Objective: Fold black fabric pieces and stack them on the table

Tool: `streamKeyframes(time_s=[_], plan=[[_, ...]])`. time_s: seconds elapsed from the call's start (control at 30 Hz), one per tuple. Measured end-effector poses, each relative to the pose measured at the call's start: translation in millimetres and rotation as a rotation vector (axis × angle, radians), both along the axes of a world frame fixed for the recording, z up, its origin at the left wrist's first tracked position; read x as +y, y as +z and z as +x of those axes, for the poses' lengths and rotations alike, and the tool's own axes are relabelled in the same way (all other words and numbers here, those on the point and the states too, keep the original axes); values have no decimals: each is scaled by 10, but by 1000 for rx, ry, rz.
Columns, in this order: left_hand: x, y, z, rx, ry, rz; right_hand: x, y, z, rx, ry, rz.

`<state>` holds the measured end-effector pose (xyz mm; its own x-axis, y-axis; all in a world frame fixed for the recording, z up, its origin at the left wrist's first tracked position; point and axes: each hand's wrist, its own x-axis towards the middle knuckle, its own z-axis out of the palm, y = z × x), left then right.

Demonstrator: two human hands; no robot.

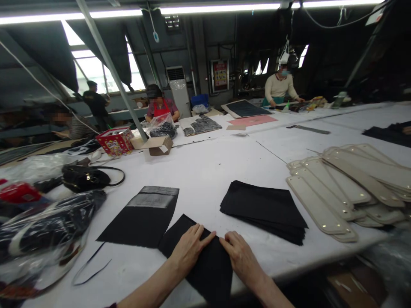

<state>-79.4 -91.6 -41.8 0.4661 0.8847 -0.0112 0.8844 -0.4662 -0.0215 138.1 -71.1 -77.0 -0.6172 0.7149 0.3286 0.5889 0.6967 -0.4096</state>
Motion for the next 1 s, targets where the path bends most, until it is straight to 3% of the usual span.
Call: streamKeyframes(time_s=[0.2, 0.6, 1.0], plan=[[11, 8, 70, -21, -85, -15, -55, 55, 104, -35, -13, -5], [-71, -27, 318, 161, -34, -22, -153, 52, 234, -79, -60, 62], [3, 50, 42, -67, -62, -66, -359, 112, 397, -5, -173, -15]])
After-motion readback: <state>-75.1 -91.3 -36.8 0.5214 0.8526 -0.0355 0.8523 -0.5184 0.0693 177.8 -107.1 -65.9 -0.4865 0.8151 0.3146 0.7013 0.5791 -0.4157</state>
